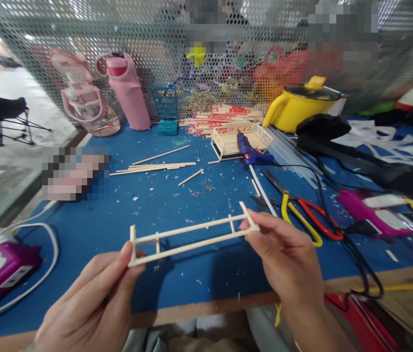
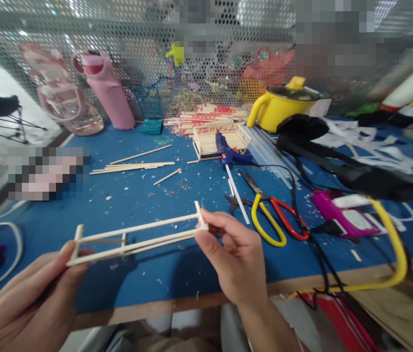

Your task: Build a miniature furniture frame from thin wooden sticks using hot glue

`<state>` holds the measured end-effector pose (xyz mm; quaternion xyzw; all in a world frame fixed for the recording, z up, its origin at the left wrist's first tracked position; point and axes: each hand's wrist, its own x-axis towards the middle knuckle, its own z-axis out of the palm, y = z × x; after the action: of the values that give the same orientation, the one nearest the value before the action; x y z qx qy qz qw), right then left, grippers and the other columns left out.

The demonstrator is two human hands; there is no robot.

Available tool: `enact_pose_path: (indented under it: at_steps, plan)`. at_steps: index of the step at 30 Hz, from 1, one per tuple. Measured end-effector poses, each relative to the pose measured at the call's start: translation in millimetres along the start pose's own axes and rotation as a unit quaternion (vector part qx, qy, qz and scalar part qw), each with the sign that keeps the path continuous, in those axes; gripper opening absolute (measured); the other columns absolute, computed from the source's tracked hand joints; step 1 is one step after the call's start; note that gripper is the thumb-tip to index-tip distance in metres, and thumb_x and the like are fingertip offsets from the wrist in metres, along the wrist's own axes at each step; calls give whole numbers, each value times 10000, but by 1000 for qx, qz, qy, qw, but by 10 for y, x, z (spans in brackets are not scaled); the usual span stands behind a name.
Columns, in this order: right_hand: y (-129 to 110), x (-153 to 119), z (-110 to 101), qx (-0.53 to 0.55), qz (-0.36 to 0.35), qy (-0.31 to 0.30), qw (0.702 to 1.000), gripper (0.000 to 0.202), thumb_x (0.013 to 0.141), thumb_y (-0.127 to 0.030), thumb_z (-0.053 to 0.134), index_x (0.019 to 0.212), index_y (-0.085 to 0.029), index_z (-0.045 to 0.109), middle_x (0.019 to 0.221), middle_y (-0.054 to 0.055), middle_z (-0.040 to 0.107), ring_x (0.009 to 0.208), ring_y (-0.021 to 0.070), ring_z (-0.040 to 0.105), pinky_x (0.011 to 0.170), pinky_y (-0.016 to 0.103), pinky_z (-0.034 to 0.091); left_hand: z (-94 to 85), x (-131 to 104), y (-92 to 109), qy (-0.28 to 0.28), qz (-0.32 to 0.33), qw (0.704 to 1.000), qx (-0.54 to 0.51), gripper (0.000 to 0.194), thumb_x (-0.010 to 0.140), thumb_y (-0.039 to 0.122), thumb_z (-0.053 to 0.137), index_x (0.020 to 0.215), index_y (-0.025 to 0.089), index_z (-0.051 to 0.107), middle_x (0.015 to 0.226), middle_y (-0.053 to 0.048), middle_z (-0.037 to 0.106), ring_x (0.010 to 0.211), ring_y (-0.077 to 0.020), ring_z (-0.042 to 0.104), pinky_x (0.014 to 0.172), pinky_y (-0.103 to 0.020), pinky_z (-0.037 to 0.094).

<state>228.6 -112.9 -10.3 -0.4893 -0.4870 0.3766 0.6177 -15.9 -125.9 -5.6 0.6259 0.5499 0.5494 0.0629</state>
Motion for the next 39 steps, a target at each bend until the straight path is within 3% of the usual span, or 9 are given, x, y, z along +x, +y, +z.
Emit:
enact_pose_path:
  at_steps: [5,9,13,18,21,26,30,34,39]
  plan:
    - [-121,26,9,-34,1,6,999,240,784,-268,694,1021,-286,724,932,34,737,812,167,691,729,291,579,-25,58,-104,-10,63,997,38,459,746,115,700,1146,336,659,951,43,747,773,-119,697,720,-200,548]
    - [-161,-5,-5,-70,1,8,998,204,743,-261,723,947,-267,734,905,22,750,806,167,703,756,296,583,-79,-69,-166,-26,56,998,14,290,741,129,699,1002,253,722,938,3,756,784,-151,710,740,-229,566]
    - [-68,-45,-18,-138,-20,-20,990,153,723,-264,719,867,-212,717,889,33,748,791,168,696,757,305,569,-23,-146,-217,-10,-32,999,12,127,748,211,696,874,198,707,865,-26,751,781,-170,709,746,-268,565]
    - [49,-98,3,-296,-44,-35,954,106,735,-242,669,822,-190,700,794,32,730,712,170,665,717,318,530,26,-86,-300,-95,-131,987,-12,146,764,245,648,876,190,572,840,-17,729,760,-160,700,729,-280,548]
    - [42,-119,0,-357,-57,-63,930,102,725,-191,647,816,-200,692,800,23,723,731,167,653,733,315,508,-61,-90,-287,-154,-108,981,37,188,769,232,626,939,200,552,874,-16,709,795,-170,686,764,-311,540]
    - [24,-112,-37,-345,-54,-110,931,332,699,-129,627,1025,-193,633,906,31,720,814,155,655,746,286,502,-55,-120,1,-38,67,992,101,243,812,189,570,1049,181,619,1083,-102,624,1019,-229,597,866,-377,511]
    - [47,-109,-34,-375,-100,-118,914,182,766,-204,598,934,-193,669,878,34,724,779,159,657,729,287,507,335,20,327,-229,233,942,75,225,879,190,520,1038,210,678,1035,-85,684,951,-208,625,857,-356,507]
    - [80,-133,1,-388,-134,-100,906,176,822,-215,555,922,-190,698,922,58,731,835,184,671,773,308,511,696,160,468,-344,213,906,123,194,870,245,561,991,181,698,946,-88,725,922,-232,659,821,-341,501]
    - [108,-162,28,-403,-158,-84,897,245,873,-199,490,944,-181,724,973,96,736,906,224,677,822,354,514,772,133,460,-355,152,911,147,183,861,238,562,955,213,717,922,-71,742,876,-237,677,755,-320,488]
